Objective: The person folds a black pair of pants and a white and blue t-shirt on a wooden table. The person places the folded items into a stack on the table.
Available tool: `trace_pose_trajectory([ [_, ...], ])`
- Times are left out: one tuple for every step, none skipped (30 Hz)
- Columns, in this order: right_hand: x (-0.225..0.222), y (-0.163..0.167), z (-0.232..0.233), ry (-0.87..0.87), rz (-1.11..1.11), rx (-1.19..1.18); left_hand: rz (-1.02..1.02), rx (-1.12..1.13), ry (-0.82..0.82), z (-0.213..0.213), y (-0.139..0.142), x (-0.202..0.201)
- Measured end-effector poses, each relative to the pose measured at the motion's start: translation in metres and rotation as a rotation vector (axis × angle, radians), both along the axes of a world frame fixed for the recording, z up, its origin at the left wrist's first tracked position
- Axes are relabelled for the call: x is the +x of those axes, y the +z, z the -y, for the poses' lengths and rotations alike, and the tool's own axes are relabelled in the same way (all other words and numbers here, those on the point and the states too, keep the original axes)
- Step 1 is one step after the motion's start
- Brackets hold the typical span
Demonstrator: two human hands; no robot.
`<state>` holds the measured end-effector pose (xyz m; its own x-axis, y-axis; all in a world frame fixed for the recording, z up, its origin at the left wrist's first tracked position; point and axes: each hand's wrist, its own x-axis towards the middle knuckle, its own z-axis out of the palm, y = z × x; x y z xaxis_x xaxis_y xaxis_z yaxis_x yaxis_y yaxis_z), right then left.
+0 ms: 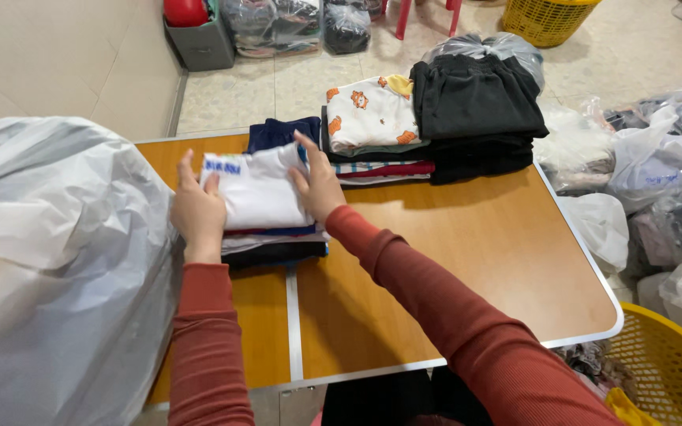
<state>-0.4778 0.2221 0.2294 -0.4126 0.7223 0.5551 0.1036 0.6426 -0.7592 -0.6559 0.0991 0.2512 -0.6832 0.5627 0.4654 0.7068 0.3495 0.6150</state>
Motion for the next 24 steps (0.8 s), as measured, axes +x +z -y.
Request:
trace_pose_trajectory([
  [-0.003,-0.007,-0.001,-0.038,0.077,-0.068,-0.039,-0.013,-0.015,-0.002,-0.010,-0.004],
  [-0.005,-0.013,-0.003,-0.074,0.155,-0.137,-0.048,-0.025,0.014,-0.003,-0.018,-0.008],
  [-0.005,-0.018,-0.005,-0.099,0.162,-0.114,-0.054,-0.041,0.041,-0.002,-0.026,-0.008],
  [-0.005,-0.022,-0.007,-0.125,0.173,-0.093,-0.059,-0.058,0.067,-0.003,-0.032,-0.007],
  [-0.002,-0.026,-0.007,-0.147,0.188,-0.073,-0.027,-0.046,0.066,-0.002,-0.036,-0.005],
  [0.002,-0.030,-0.006,-0.159,0.193,-0.010,0.007,-0.036,0.070,0.002,-0.038,-0.003],
  [0.005,-0.031,-0.007,-0.167,0.194,0.058,0.037,-0.023,0.076,0.005,-0.038,0.000],
  [0.008,-0.030,-0.009,-0.173,0.189,0.131,-0.029,-0.010,0.068,0.007,-0.037,0.003],
  [0.011,-0.028,-0.012,-0.121,0.256,0.233,-0.098,0.004,0.059,0.008,-0.034,0.006],
  [0.015,-0.026,-0.015,-0.070,0.321,0.332,-0.168,0.017,0.047,0.008,-0.032,0.010],
  [0.018,-0.024,-0.016,-0.019,0.387,0.429,-0.232,0.009,-0.015,0.007,-0.030,0.014],
  [0.018,-0.023,-0.015,0.020,0.517,0.397,-0.294,-0.001,-0.079,0.005,-0.029,0.017],
  [0.018,-0.022,-0.015,0.060,0.645,0.364,-0.357,-0.011,-0.143,0.004,-0.030,0.020],
  [0.019,-0.021,-0.013,0.100,0.771,0.330,-0.371,-0.069,-0.144,0.004,-0.032,0.025],
  [0.022,-0.022,-0.012,0.123,0.813,0.253,-0.387,-0.127,-0.146,0.002,-0.036,0.031],
  [0.025,-0.023,-0.010,0.144,0.853,0.177,-0.406,-0.182,-0.149,0.000,-0.039,0.035],
  [0.029,-0.025,-0.010,0.162,0.890,0.103,-0.341,-0.210,-0.149,-0.001,-0.041,0.039],
  [0.029,-0.027,-0.009,0.176,0.869,0.087,-0.277,-0.235,-0.149,0.001,-0.044,0.043],
  [0.029,-0.029,-0.008,0.184,0.846,0.072,-0.215,-0.257,-0.152,0.002,-0.045,0.046],
  [0.030,-0.031,-0.008,0.184,0.822,0.054,-0.217,-0.281,-0.130,0.002,-0.043,0.048],
  [0.032,-0.034,-0.007,0.168,0.790,0.095,-0.218,-0.309,-0.114,0.003,-0.041,0.051],
  [0.033,-0.038,-0.006,0.147,0.759,0.134,-0.219,-0.336,-0.103,0.005,-0.040,0.055],
  [0.037,-0.041,-0.006,0.121,0.729,0.176,-0.239,-0.248,-0.104,0.008,-0.038,0.061],
  [0.046,-0.046,-0.004,0.115,0.642,0.156,-0.257,-0.156,-0.106,0.012,-0.037,0.070],
])
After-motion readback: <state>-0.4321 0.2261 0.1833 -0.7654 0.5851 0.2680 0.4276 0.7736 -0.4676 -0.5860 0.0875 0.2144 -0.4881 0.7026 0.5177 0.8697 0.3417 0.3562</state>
